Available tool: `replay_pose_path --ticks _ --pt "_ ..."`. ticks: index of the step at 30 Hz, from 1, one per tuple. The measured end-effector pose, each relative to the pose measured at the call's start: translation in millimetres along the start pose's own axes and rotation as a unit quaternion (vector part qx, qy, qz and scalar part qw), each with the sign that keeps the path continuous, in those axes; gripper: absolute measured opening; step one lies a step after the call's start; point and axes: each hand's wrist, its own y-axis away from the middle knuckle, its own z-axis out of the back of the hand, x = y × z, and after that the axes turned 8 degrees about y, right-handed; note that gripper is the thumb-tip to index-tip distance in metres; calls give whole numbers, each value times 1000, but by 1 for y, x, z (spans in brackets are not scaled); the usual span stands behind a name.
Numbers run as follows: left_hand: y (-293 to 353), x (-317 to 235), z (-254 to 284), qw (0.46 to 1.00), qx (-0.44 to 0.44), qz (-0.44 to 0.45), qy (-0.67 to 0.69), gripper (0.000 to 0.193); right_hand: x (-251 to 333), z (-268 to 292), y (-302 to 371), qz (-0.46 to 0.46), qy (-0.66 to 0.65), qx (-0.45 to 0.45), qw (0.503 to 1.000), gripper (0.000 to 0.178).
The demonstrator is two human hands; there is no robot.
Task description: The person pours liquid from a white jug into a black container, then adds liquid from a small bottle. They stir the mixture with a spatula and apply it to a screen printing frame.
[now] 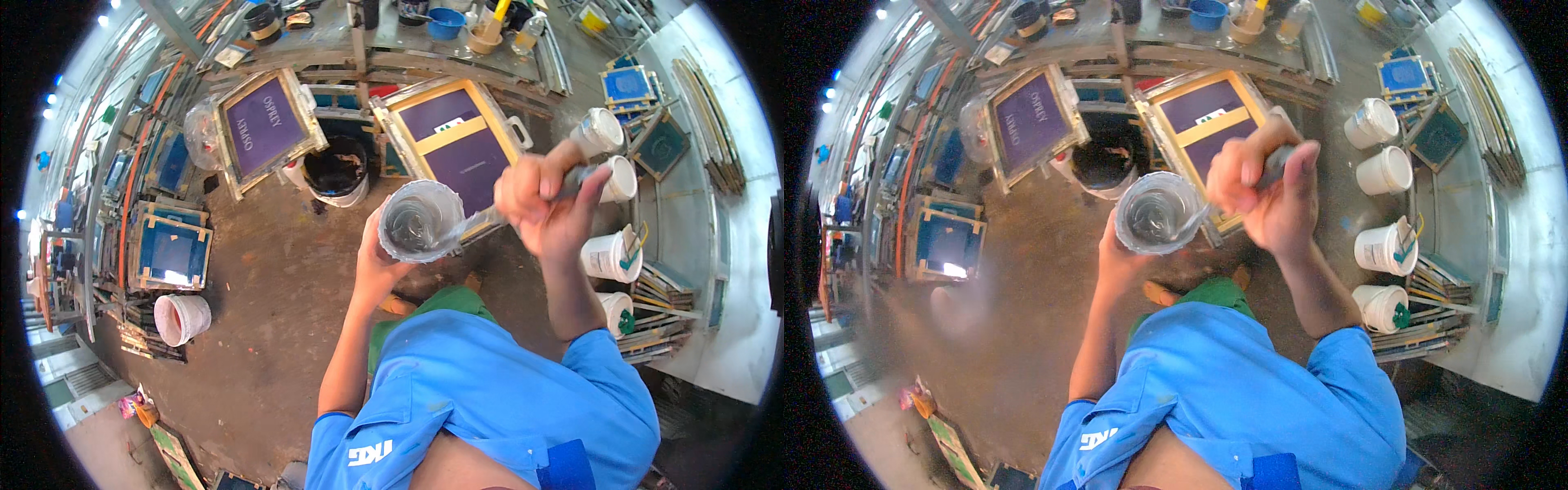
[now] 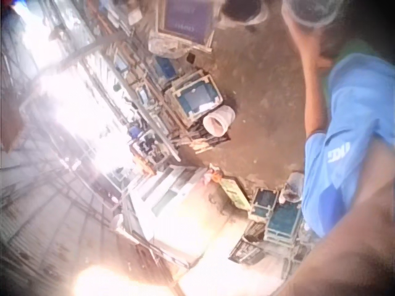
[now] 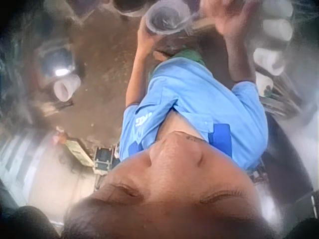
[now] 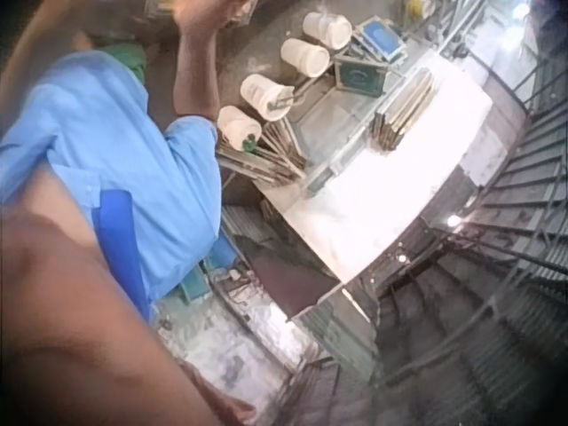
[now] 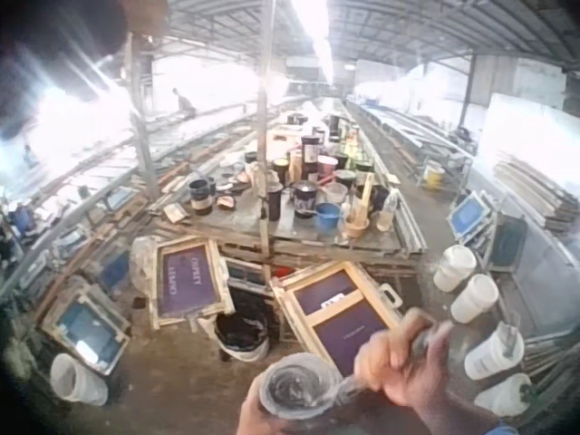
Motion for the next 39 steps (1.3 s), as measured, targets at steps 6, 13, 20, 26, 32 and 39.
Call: replay_pose_path --ticks 6,13,20,26,32,39 --pt "-10 15 -80 997 74 2 -6 94 30 57 16 66 57 -119 989 57" --pt "-30 63 -213 994 109 25 -7 95 78 162 79 41 55 -101 993 57" --pt "-53 111 -328 987 154 42 -22 92 122 308 100 -104 4 -304 947 34" --pt "-86 112 -375 974 200 96 40 92 106 412 83 -258 60 -248 932 36" --pt "-110 110 -366 987 121 102 22 92 98 437 39 -275 84 -80 954 62" --pt "-167 86 -386 997 33 63 11 94 43 520 -41 -245 17 -138 959 58"
